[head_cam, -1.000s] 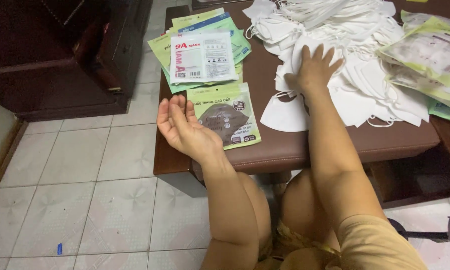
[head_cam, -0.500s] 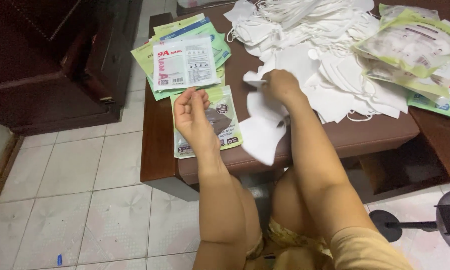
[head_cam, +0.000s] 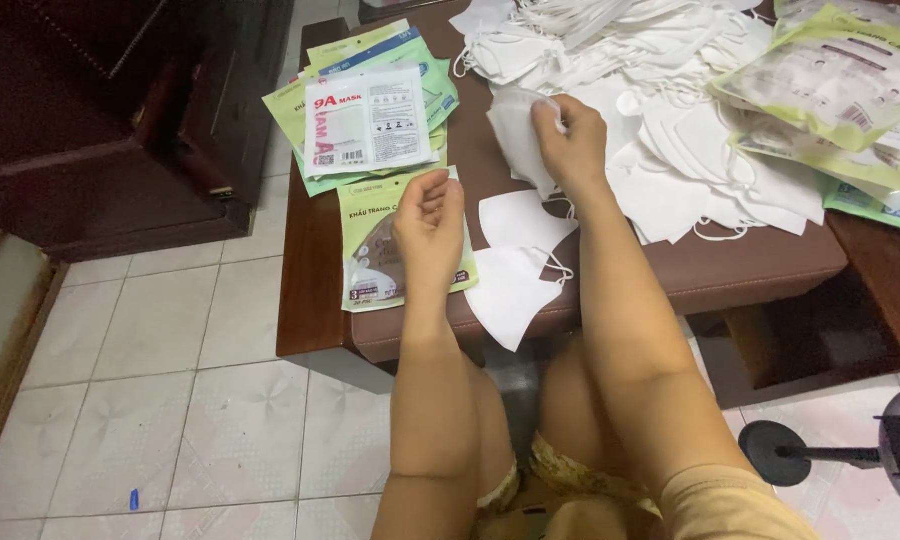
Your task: Packaging individual white face masks into pre-labeled plastic bags on a low table.
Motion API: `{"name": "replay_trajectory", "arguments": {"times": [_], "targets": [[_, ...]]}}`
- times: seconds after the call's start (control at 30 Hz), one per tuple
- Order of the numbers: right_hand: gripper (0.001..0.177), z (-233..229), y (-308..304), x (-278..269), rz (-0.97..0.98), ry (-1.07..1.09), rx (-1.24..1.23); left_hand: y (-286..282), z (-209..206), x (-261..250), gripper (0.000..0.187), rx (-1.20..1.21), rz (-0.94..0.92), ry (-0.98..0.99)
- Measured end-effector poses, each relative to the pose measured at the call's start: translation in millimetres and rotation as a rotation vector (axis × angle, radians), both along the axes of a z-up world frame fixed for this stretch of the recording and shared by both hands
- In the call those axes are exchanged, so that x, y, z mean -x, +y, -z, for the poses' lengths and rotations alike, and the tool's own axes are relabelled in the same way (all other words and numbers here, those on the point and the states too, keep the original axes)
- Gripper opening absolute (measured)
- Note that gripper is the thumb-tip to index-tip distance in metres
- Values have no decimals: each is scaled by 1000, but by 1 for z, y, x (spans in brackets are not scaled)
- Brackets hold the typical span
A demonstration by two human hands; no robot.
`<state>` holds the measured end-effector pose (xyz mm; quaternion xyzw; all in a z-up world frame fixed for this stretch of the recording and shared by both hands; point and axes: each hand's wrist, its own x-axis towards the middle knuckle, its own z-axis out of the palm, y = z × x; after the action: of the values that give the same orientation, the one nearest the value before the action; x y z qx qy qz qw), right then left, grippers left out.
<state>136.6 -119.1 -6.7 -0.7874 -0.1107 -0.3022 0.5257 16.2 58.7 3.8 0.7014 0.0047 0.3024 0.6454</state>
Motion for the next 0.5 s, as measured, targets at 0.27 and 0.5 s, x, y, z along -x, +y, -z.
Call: {"name": "replay_trajectory", "arguments": {"times": [0.27,0.5], "targets": [[26,-20,12,13,30,-363,-165,-1,-9,7,26,20,11,-9],[33,-12,14,13,-734,423,-952,16,-12,5,88,295,76,108]]}}
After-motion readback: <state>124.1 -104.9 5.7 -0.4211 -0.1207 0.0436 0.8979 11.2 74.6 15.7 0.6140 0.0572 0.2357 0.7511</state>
